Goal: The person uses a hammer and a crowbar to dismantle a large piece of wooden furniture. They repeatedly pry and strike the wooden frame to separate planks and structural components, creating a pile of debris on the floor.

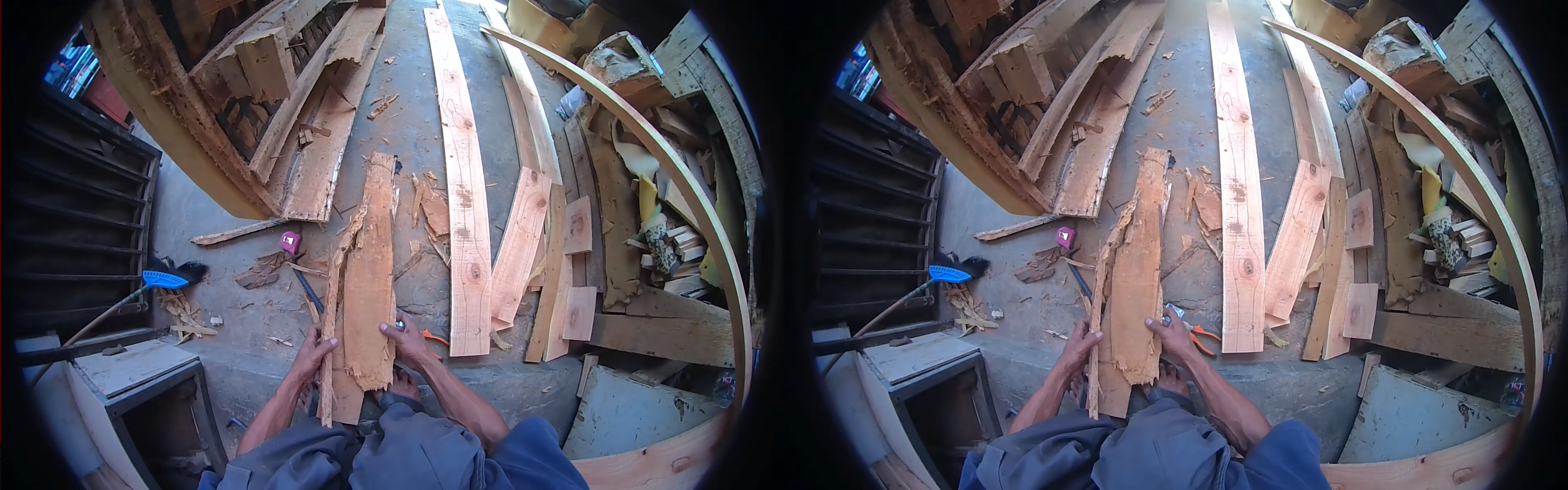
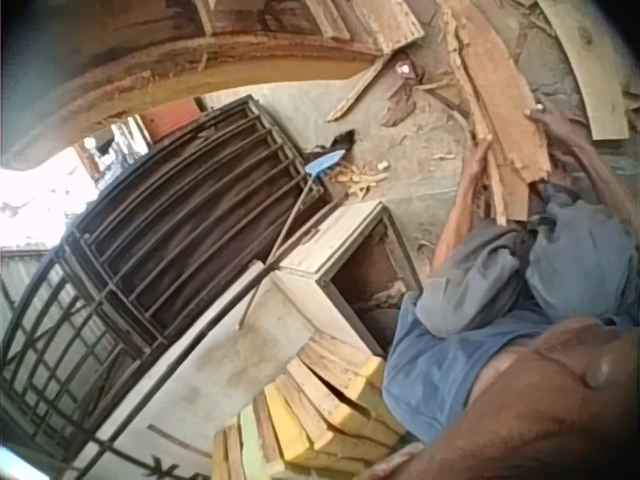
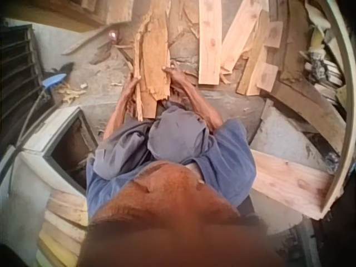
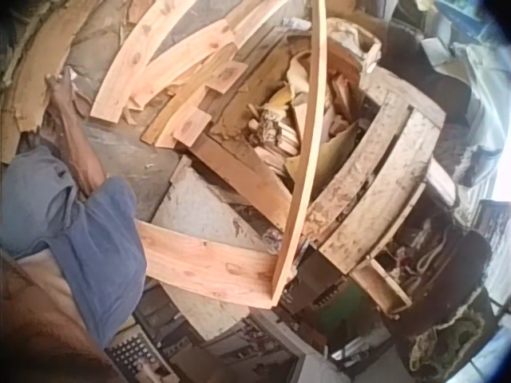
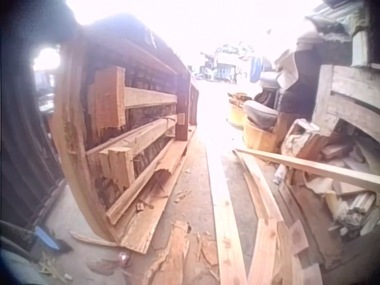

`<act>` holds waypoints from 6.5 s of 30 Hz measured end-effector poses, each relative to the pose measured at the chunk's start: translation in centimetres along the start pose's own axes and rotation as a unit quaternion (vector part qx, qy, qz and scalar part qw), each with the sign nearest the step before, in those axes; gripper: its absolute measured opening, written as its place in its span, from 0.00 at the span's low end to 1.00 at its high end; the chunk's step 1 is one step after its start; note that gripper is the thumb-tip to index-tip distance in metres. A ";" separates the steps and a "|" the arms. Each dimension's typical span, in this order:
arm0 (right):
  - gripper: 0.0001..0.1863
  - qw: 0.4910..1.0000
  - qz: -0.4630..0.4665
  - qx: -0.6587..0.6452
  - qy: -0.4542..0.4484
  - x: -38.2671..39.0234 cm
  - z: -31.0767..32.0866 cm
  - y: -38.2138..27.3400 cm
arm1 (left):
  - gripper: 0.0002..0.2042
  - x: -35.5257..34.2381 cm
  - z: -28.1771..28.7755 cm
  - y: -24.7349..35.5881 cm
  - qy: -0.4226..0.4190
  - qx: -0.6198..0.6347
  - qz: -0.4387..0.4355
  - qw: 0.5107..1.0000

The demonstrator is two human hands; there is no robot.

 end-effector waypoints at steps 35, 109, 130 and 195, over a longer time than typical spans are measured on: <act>0.26 0.589 0.193 0.749 0.233 -22.4 7.2 -19.8 | 0.48 -3.0 -2.9 2.0 0.024 -0.194 -0.018 0.981; 0.51 0.918 0.060 0.310 -0.240 -1.5 -19.9 4.3 | 0.47 17.8 16.9 -5.5 -0.009 0.031 0.009 0.999; 0.19 0.757 0.359 -0.129 -0.530 12.0 -17.4 -37.2 | 0.53 31.8 16.5 -4.2 0.136 0.143 0.006 0.980; 0.23 0.568 0.196 0.592 0.538 16.6 16.1 -7.7 | 0.22 27.2 1.0 23.2 -0.083 -0.278 -0.534 0.794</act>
Point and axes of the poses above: each hand's wrist, its own x-axis away from the middle knuckle, its own z-axis out of the back of the hand, y = z × x, the point moved 4 cm from there along -x, towards the middle knuckle, and after that the axes turned 12 degrees about -x, right-handed, at the moved point
